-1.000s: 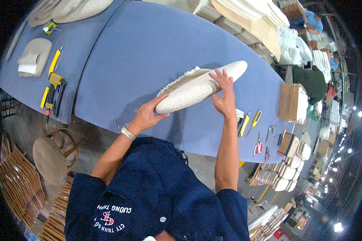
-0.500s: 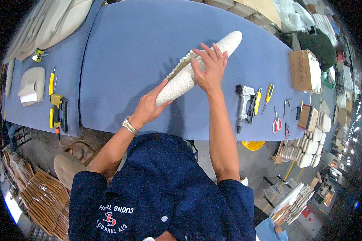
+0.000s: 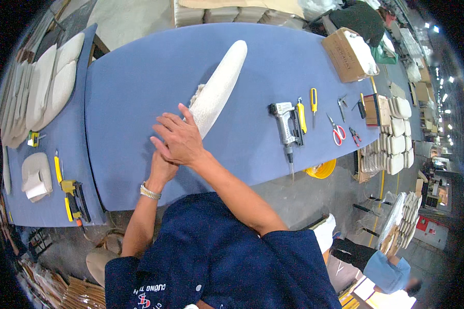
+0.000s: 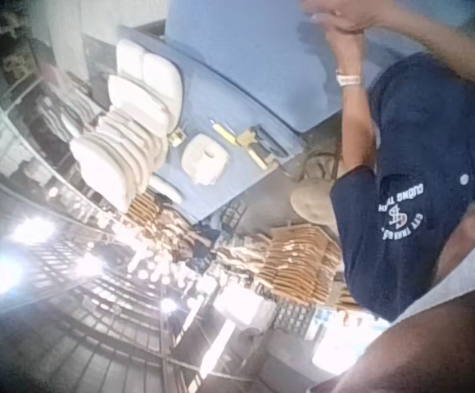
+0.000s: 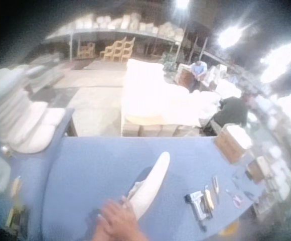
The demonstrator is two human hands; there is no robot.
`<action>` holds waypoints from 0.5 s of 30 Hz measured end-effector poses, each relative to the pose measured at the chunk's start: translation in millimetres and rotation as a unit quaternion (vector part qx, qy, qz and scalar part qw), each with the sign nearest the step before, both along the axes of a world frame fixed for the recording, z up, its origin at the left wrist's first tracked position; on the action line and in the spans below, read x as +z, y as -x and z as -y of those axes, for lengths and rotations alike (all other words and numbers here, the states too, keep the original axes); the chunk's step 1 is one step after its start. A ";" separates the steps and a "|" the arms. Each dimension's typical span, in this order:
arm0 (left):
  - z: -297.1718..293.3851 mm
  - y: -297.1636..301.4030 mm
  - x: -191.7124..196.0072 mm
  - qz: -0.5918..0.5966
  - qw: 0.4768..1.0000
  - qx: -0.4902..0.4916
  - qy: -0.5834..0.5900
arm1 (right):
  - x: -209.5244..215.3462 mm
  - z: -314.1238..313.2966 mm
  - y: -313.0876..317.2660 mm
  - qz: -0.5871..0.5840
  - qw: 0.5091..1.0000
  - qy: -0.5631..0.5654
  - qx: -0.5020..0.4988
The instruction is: The person staples a white fabric cover onto a foam cushion using a staple gun, then trims excess fabric with scissors. They repeat the process on a second cushion, folding and stapling the cover, and finally place the finished cushions on a stack.
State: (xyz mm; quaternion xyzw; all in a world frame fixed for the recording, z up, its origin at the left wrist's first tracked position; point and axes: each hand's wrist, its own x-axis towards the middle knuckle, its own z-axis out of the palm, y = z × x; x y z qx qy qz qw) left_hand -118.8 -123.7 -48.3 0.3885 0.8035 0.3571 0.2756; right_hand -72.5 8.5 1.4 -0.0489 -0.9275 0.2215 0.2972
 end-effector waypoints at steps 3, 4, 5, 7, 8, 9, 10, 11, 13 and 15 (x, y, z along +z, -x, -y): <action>-3.2 -10.8 20.2 -0.011 0.998 0.053 -0.035 | 0.6 -37.3 -7.0 0.031 0.999 -0.033 -0.024; -3.9 -12.1 21.0 -0.013 0.997 0.055 -0.054 | 0.2 -52.8 -7.0 0.044 0.998 -0.032 -0.032; -4.0 -12.3 21.6 -0.016 0.996 0.057 -0.073 | -0.6 -70.0 -5.4 0.058 0.997 -0.032 -0.040; -1.9 -13.9 21.2 -0.018 0.994 0.059 -0.086 | -3.2 -106.1 -2.2 0.087 0.994 -0.026 -0.062; 0.8 -14.8 19.6 -0.018 0.995 0.057 -0.081 | -4.9 -124.8 -0.2 0.102 0.992 -0.021 -0.077; 0.1 -15.8 18.2 -0.018 0.995 0.055 -0.077 | -7.3 -145.1 2.2 0.116 0.989 -0.017 -0.094; -0.7 -16.7 21.0 -0.017 0.996 0.056 -0.074 | -8.3 -164.7 5.7 0.123 0.987 0.004 -0.103; -1.2 -18.9 21.9 -0.021 0.995 0.057 -0.078 | -9.3 -183.5 9.4 0.131 0.985 0.025 -0.111; -3.0 -21.9 20.8 -0.036 0.994 0.055 -0.088 | -22.1 -217.7 17.3 0.114 0.980 0.050 -0.154; -3.4 -25.4 17.0 -0.030 0.993 0.053 -0.099 | -34.7 -246.6 30.3 0.066 0.972 0.061 -0.218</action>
